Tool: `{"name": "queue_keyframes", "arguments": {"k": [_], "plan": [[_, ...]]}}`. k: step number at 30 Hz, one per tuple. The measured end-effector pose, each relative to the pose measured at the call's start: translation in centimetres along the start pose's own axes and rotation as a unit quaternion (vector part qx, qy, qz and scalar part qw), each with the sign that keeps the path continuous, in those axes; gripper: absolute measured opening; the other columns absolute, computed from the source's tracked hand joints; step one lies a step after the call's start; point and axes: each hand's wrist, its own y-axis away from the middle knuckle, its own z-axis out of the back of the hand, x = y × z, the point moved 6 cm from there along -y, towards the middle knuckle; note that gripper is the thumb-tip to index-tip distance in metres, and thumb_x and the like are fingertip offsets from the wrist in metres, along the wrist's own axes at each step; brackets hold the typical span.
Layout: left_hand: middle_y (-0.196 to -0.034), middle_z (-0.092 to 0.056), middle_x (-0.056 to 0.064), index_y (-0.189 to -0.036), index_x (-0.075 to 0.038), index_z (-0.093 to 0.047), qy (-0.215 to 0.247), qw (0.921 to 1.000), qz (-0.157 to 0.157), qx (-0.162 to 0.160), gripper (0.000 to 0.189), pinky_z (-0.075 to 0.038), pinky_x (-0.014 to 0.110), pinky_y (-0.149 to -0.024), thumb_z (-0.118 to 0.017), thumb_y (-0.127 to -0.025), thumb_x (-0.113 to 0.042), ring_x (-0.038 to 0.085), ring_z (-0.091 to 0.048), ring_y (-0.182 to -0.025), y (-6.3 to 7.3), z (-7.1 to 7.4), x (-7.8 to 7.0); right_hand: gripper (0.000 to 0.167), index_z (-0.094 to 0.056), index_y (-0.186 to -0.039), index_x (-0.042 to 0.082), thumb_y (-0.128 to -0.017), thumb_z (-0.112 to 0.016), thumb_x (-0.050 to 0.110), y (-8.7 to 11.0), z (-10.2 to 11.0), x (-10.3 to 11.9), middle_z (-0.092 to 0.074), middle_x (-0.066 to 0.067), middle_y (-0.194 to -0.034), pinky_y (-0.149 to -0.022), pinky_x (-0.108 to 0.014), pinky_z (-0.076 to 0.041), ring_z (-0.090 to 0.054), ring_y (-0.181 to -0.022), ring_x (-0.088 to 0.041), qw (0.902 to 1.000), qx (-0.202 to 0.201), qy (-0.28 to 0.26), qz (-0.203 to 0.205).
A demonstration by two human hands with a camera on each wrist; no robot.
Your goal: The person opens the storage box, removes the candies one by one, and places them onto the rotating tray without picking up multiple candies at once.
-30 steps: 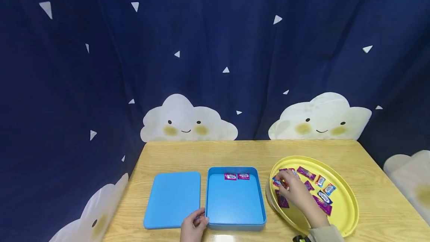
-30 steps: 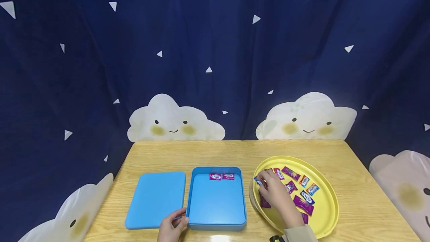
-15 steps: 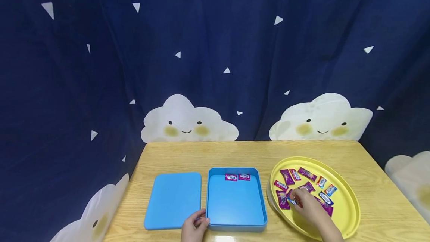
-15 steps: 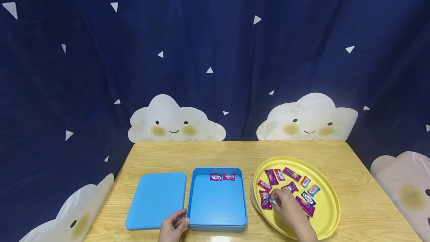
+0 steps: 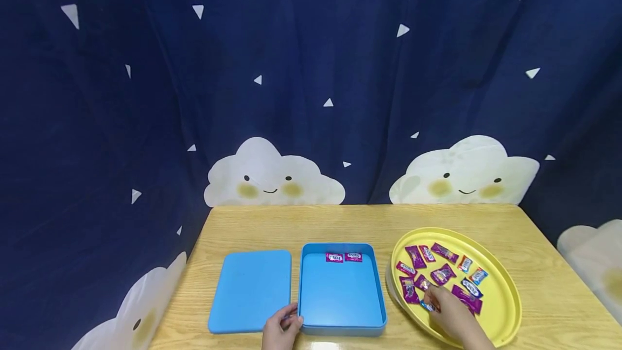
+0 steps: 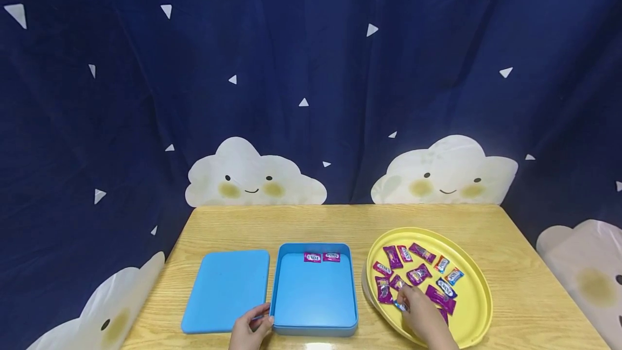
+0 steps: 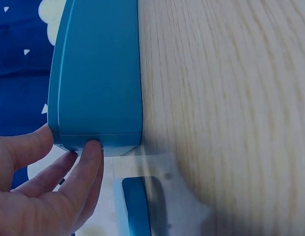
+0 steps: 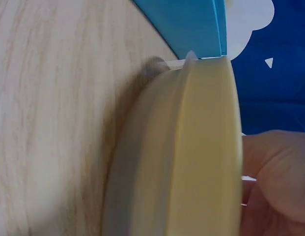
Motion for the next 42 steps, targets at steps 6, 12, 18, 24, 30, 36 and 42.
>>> {"name": "queue_keyframes", "arguments": {"k": [6,12,18,24,30,36,42], "plan": [[-0.099,-0.063,0.025,-0.111,0.018,-0.054,-0.005,1.0,0.004,-0.005,0.041,-0.055,0.032,-0.073,-0.065,-0.084,-0.011,0.031,-0.064,-0.089,0.0,0.0,-0.1,0.026,-0.054,-0.076,0.011,-0.065,-0.062,-0.011,-0.1,-0.5,-0.5,-0.045,0.0,-0.069,-0.055,-0.023,-0.036,-0.04,-0.063,-0.012,0.9999,0.002,0.012,-0.006],[-0.098,-0.063,0.025,-0.11,0.018,-0.055,0.0,0.9998,0.002,-0.017,0.038,-0.055,0.028,-0.07,-0.065,-0.083,-0.006,0.029,-0.064,-0.087,0.1,-0.1,-0.2,0.03,-0.053,-0.074,0.012,-0.059,-0.062,-0.012,-0.1,-0.6,-0.4,-0.043,0.002,-0.067,-0.054,-0.022,-0.035,-0.039,-0.062,-0.011,0.9996,-0.016,0.021,0.002],[-0.097,-0.063,0.025,-0.108,0.017,-0.056,0.007,0.9996,-0.014,-0.025,0.035,-0.055,0.026,-0.07,-0.065,-0.081,-0.002,0.029,-0.065,-0.086,0.2,-0.1,0.0,0.03,-0.053,-0.073,0.012,-0.059,-0.062,-0.013,0.1,-0.5,-0.2,-0.043,0.002,-0.067,-0.053,-0.022,-0.034,-0.039,-0.062,-0.011,0.9996,-0.021,0.021,0.005],[-0.097,-0.063,0.026,-0.109,0.017,-0.056,0.006,0.9996,-0.018,-0.02,0.035,-0.055,0.027,-0.07,-0.065,-0.081,-0.002,0.029,-0.065,-0.086,0.2,-0.1,-0.1,0.024,-0.054,-0.076,0.01,-0.067,-0.066,-0.008,-0.1,0.4,0.4,-0.044,0.001,-0.068,-0.055,-0.022,-0.037,-0.04,-0.064,-0.011,0.9998,-0.013,0.013,0.003],[-0.097,-0.064,0.025,-0.109,0.017,-0.056,0.002,0.9996,-0.017,-0.021,0.035,-0.055,0.027,-0.07,-0.065,-0.081,-0.002,0.029,-0.065,-0.086,0.3,0.0,-0.1,0.037,-0.057,-0.11,-0.002,-0.076,-0.069,0.005,-0.8,2.2,2.2,-0.058,-0.017,-0.1,-0.075,-0.045,-0.051,-0.057,-0.09,-0.033,0.9963,-0.065,0.032,0.046],[-0.097,-0.063,0.025,-0.11,0.018,-0.055,0.006,0.9998,-0.014,-0.015,0.036,-0.055,0.028,-0.07,-0.064,-0.082,-0.003,0.03,-0.064,-0.087,0.3,0.0,-0.1,0.061,-0.043,-0.133,0.003,-0.079,-0.07,0.016,-2.4,2.7,5.1,-0.042,-0.03,-0.129,-0.089,-0.064,-0.038,-0.042,-0.114,-0.049,0.9851,-0.119,0.073,0.1],[-0.099,-0.063,0.025,-0.112,0.017,-0.054,0.008,0.9999,-0.003,-0.01,0.037,-0.055,0.029,-0.071,-0.063,-0.083,-0.005,0.03,-0.064,-0.088,0.3,0.0,-0.2,0.068,-0.04,-0.137,0.009,-0.079,-0.071,0.021,-4.2,2.0,8.1,-0.034,-0.028,-0.138,-0.099,-0.062,-0.027,-0.032,-0.124,-0.046,0.9753,-0.143,0.094,0.14]]}}
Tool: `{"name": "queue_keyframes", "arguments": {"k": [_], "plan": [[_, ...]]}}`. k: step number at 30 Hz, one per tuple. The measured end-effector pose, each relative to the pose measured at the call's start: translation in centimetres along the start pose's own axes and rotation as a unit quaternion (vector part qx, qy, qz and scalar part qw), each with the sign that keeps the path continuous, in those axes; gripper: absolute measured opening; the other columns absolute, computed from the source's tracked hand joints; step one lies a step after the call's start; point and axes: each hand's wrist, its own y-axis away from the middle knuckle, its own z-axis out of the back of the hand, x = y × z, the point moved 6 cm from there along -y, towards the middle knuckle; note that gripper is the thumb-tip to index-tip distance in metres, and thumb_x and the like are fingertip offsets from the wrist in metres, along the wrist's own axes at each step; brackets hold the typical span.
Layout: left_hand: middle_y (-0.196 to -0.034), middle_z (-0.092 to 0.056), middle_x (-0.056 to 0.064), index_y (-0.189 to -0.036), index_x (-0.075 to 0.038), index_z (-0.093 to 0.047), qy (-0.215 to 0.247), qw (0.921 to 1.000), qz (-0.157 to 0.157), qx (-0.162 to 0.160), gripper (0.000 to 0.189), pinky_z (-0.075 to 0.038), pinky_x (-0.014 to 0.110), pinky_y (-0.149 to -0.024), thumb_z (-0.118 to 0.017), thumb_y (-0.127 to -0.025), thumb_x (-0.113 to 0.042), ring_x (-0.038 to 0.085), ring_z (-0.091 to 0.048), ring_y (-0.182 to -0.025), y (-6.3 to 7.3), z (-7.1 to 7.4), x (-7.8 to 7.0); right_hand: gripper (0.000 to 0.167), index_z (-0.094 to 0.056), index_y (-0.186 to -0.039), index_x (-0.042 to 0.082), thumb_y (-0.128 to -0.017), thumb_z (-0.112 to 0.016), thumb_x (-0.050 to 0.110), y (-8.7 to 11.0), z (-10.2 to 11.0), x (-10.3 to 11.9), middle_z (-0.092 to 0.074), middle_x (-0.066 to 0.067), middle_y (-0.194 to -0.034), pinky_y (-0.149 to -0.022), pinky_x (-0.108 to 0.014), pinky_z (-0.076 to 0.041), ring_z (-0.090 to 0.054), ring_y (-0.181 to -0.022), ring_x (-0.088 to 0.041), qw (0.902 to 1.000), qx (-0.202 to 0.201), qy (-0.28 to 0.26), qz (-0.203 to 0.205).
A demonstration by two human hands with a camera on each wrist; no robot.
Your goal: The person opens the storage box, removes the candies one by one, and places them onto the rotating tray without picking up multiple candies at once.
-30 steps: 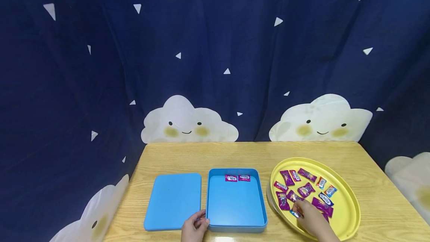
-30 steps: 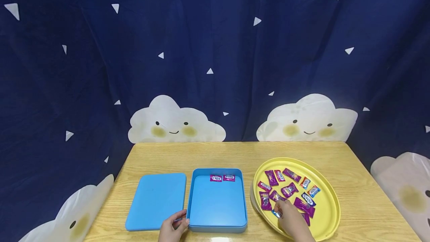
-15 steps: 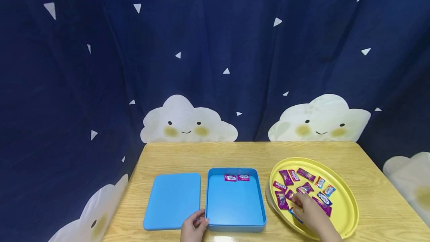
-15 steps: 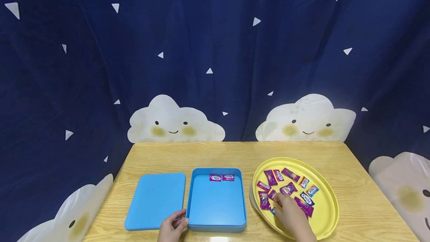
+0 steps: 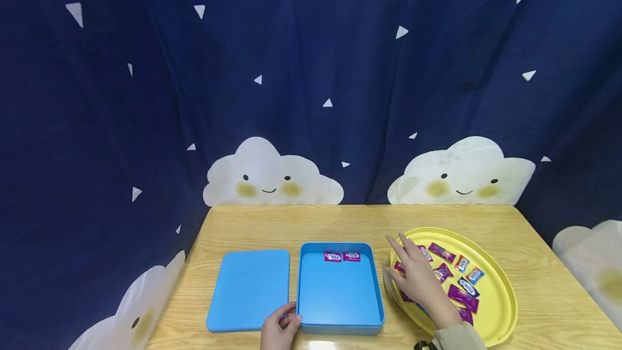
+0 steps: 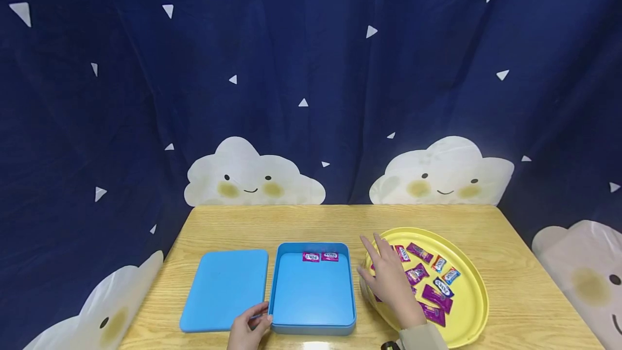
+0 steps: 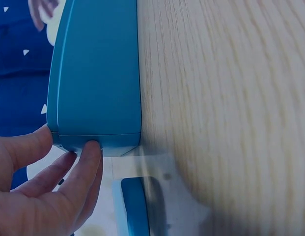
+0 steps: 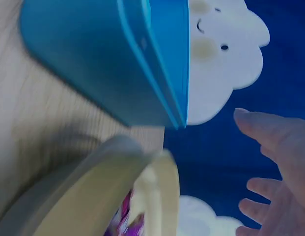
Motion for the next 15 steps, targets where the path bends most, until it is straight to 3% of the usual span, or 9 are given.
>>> {"name": "queue_keyframes", "arguments": {"k": [5,15], "plan": [[-0.098,-0.063,0.026,-0.111,0.017,-0.054,0.004,0.9999,-0.009,-0.004,0.037,-0.055,0.028,-0.071,-0.064,-0.082,-0.003,0.03,-0.065,-0.087,0.0,0.0,0.0,0.069,-0.038,-0.139,0.012,-0.08,-0.07,0.027,-1.8,-1.0,2.1,-0.031,-0.024,-0.142,-0.102,-0.062,-0.023,-0.029,-0.127,-0.045,0.9996,0.011,-0.003,0.025],[-0.098,-0.063,0.027,-0.11,0.019,-0.054,0.009,0.9997,-0.019,-0.008,0.037,-0.055,0.026,-0.07,-0.065,-0.081,-0.002,0.029,-0.065,-0.086,-0.1,0.0,0.1,0.066,-0.041,-0.138,0.016,-0.082,-0.067,0.035,-4.3,-3.2,6.1,-0.037,-0.018,-0.141,-0.103,-0.055,-0.03,-0.035,-0.128,-0.038,0.9948,0.062,0.001,0.08]]}}
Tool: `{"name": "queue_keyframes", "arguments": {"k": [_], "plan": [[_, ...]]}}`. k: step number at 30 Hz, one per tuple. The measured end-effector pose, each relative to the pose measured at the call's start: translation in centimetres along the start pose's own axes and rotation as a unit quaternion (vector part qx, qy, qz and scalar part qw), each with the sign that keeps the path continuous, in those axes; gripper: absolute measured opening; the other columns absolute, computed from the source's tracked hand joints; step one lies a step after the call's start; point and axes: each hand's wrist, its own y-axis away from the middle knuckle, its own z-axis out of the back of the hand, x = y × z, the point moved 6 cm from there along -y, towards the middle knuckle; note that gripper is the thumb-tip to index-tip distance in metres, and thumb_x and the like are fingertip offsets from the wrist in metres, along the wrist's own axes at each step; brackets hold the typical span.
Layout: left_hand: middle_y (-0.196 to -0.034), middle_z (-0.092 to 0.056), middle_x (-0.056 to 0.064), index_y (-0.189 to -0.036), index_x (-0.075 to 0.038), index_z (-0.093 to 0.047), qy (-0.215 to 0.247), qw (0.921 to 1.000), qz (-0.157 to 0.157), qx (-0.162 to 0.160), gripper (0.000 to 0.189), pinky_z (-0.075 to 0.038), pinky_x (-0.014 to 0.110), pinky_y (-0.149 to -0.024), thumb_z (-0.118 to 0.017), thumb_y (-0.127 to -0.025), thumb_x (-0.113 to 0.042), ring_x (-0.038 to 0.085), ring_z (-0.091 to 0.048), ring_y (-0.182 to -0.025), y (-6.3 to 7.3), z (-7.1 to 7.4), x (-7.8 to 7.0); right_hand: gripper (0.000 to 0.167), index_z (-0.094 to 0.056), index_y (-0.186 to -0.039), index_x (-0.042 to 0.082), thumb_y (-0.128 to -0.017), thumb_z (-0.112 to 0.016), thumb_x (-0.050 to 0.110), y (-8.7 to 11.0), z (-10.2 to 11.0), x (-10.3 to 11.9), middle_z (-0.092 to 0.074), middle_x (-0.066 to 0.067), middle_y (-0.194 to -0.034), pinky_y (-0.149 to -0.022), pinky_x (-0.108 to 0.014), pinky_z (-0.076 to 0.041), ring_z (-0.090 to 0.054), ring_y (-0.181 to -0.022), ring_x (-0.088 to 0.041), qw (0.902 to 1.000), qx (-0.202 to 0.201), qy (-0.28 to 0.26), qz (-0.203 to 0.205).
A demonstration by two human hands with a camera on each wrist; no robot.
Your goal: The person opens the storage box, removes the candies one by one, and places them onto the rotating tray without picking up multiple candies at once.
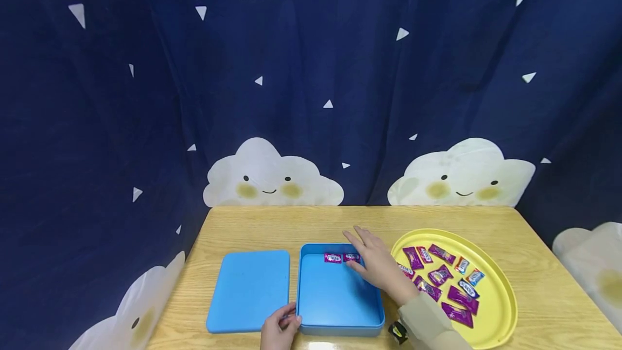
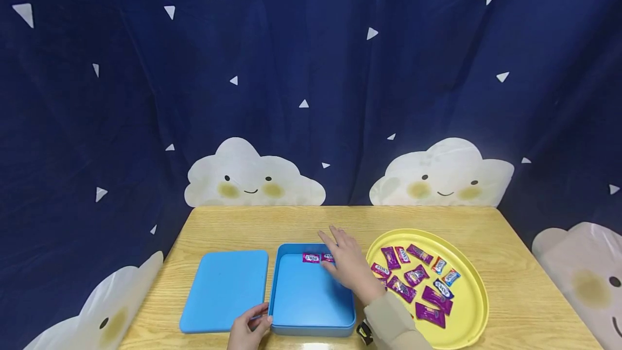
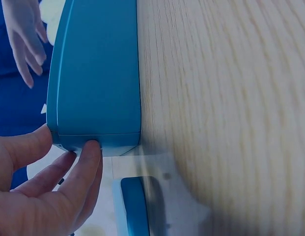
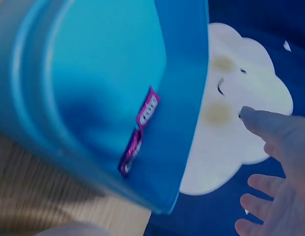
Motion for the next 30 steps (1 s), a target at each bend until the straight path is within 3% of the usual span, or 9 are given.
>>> {"name": "queue_keyframes", "arguments": {"k": [11,22,30], "plan": [[-0.098,-0.063,0.027,-0.11,0.018,-0.055,-0.005,1.0,-0.003,0.006,0.037,-0.055,0.026,-0.07,-0.065,-0.082,-0.004,0.03,-0.065,-0.086,0.1,0.0,-0.1,0.052,-0.049,-0.13,0.007,-0.083,-0.067,0.022,-2.1,-2.8,2.6,-0.052,-0.014,-0.126,-0.096,-0.045,-0.043,-0.049,-0.116,-0.03,0.9946,0.087,0.003,0.057],[-0.098,-0.063,0.026,-0.111,0.018,-0.054,-0.001,1.0,0.002,0.005,0.037,-0.054,0.024,-0.069,-0.065,-0.081,-0.003,0.028,-0.065,-0.086,0.1,0.0,0.0,0.035,-0.059,-0.116,0.004,-0.084,-0.066,0.016,-3.7,-5.7,2.8,-0.062,-0.01,-0.107,-0.086,-0.039,-0.05,-0.06,-0.099,-0.024,0.9862,0.155,0.042,0.037],[-0.097,-0.063,0.026,-0.11,0.018,-0.054,0.0,1.0,-0.004,0.002,0.037,-0.054,0.022,-0.068,-0.065,-0.081,-0.002,0.028,-0.065,-0.085,0.1,0.0,-0.1,0.029,-0.063,-0.112,0.005,-0.085,-0.065,0.013,-3.9,-7.1,2.3,-0.063,-0.007,-0.096,-0.081,-0.036,-0.052,-0.06,-0.088,-0.02,0.9783,0.197,0.064,-0.01]]}}
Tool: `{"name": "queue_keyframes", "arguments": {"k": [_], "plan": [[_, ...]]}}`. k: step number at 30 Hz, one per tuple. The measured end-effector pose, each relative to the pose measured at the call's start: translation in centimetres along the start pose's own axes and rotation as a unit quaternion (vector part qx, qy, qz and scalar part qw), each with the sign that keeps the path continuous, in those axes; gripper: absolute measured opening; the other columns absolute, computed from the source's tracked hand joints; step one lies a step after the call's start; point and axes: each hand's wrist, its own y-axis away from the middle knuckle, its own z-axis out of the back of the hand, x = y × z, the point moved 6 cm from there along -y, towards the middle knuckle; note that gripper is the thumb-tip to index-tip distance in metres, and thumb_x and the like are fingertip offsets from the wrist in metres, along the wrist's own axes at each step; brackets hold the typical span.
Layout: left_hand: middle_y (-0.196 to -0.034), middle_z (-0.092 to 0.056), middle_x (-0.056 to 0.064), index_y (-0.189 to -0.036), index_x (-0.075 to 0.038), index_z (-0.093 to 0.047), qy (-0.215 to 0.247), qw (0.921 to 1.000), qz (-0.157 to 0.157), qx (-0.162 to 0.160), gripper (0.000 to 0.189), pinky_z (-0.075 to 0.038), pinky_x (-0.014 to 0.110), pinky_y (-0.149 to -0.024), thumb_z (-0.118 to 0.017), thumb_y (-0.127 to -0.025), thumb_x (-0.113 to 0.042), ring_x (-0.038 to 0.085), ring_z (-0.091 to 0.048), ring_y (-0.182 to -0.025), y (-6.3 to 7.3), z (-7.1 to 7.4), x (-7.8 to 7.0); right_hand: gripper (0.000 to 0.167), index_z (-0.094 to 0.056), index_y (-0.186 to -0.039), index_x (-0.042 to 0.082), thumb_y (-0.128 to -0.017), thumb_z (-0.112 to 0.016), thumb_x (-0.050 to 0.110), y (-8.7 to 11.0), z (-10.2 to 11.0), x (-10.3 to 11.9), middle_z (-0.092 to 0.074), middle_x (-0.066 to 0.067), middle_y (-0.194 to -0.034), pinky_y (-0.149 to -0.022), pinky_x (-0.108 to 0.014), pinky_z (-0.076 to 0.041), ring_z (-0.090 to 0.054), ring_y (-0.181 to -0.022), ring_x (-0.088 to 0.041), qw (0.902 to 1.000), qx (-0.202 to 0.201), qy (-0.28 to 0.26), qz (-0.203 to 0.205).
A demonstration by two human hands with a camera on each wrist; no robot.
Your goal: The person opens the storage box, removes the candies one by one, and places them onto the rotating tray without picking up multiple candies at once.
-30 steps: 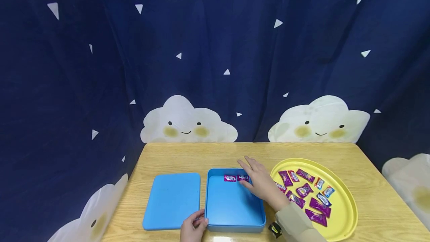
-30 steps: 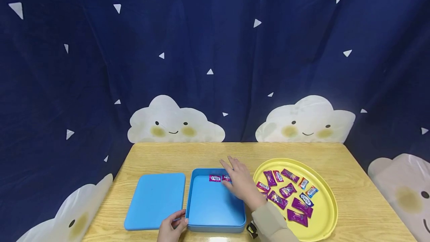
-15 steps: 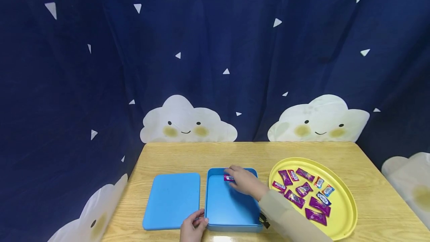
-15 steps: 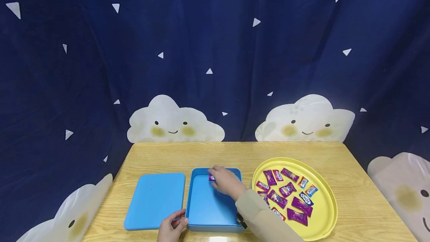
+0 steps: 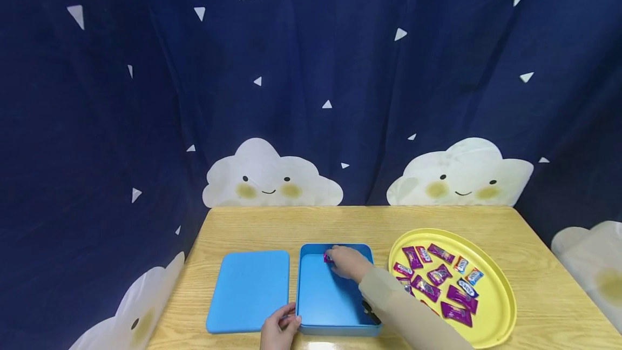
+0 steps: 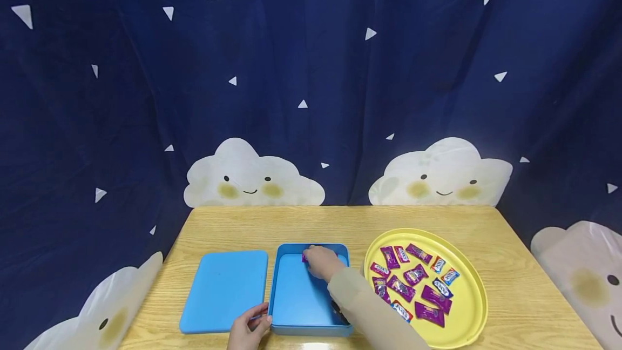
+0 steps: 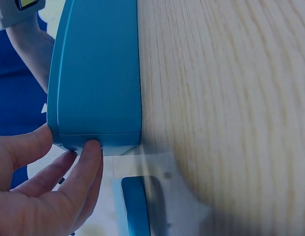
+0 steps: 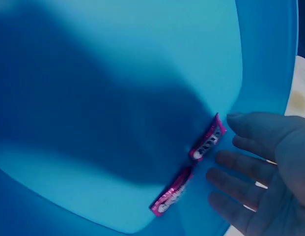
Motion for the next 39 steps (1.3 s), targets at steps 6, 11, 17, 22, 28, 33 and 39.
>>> {"name": "queue_keyframes", "arguments": {"k": [6,11,17,22,28,33,39], "plan": [[-0.098,-0.063,0.026,-0.11,0.018,-0.054,-0.008,1.0,0.001,0.006,0.038,-0.054,0.023,-0.069,-0.065,-0.081,-0.004,0.028,-0.065,-0.086,0.0,0.0,0.0,0.025,-0.064,-0.11,0.005,-0.087,-0.061,0.013,-0.4,-0.9,-0.2,-0.062,-0.009,-0.097,-0.081,-0.04,-0.052,-0.06,-0.087,-0.021,0.9997,0.009,-0.002,-0.024],[-0.098,-0.063,0.027,-0.11,0.019,-0.054,-0.002,1.0,-0.006,0.006,0.038,-0.054,0.022,-0.07,-0.066,-0.081,-0.003,0.029,-0.065,-0.086,0.0,0.1,-0.1,0.023,-0.064,-0.11,0.006,-0.088,-0.06,0.014,-1.0,-1.6,-0.4,-0.06,-0.008,-0.096,-0.08,-0.04,-0.053,-0.06,-0.085,-0.021,0.9997,0.003,0.0,-0.026],[-0.098,-0.063,0.026,-0.11,0.019,-0.054,0.001,1.0,-0.002,0.003,0.038,-0.054,0.023,-0.07,-0.066,-0.081,-0.004,0.029,-0.065,-0.086,-0.1,0.1,0.0,0.018,-0.064,-0.105,0.007,-0.088,-0.059,0.01,-1.8,-2.1,-0.4,-0.061,-0.007,-0.093,-0.08,-0.035,-0.053,-0.06,-0.087,-0.02,0.9993,0.003,0.025,-0.029],[-0.1,-0.062,0.026,-0.111,0.018,-0.053,-0.004,0.9998,0.017,0.011,0.04,-0.055,0.028,-0.073,-0.065,-0.083,-0.007,0.03,-0.064,-0.088,-0.2,0.1,0.2,0.022,-0.063,-0.109,0.008,-0.088,-0.059,0.009,-2.1,-2.4,-0.4,-0.062,-0.007,-0.096,-0.082,-0.036,-0.052,-0.06,-0.09,-0.022,0.9987,0.009,0.035,-0.035],[-0.099,-0.062,0.027,-0.111,0.018,-0.054,-0.004,0.9999,0.01,0.013,0.039,-0.055,0.028,-0.073,-0.065,-0.082,-0.006,0.031,-0.064,-0.089,-0.1,0.0,0.1,0.028,-0.061,-0.115,0.008,-0.088,-0.06,0.01,-2.2,-2.7,-0.4,-0.062,-0.008,-0.1,-0.084,-0.039,-0.051,-0.06,-0.095,-0.023,0.9988,0.012,0.026,-0.038],[-0.1,-0.062,0.026,-0.111,0.018,-0.054,-0.006,0.9997,0.017,0.017,0.041,-0.055,0.029,-0.072,-0.065,-0.083,-0.008,0.031,-0.064,-0.089,-0.3,0.0,0.1,0.027,-0.06,-0.115,0.008,-0.089,-0.058,0.009,-2.2,-2.8,-0.6,-0.063,-0.009,-0.1,-0.084,-0.04,-0.051,-0.06,-0.095,-0.023,0.9993,0.007,0.012,-0.034],[-0.101,-0.062,0.026,-0.113,0.017,-0.053,-0.005,0.9996,0.019,0.022,0.042,-0.055,0.029,-0.073,-0.065,-0.084,-0.011,0.03,-0.063,-0.09,-0.3,0.1,0.2,0.022,-0.062,-0.11,0.007,-0.09,-0.057,0.009,-2.2,-2.7,-0.6,-0.064,-0.008,-0.095,-0.082,-0.038,-0.052,-0.06,-0.091,-0.022,0.9997,-0.004,0.002,-0.022]]}}
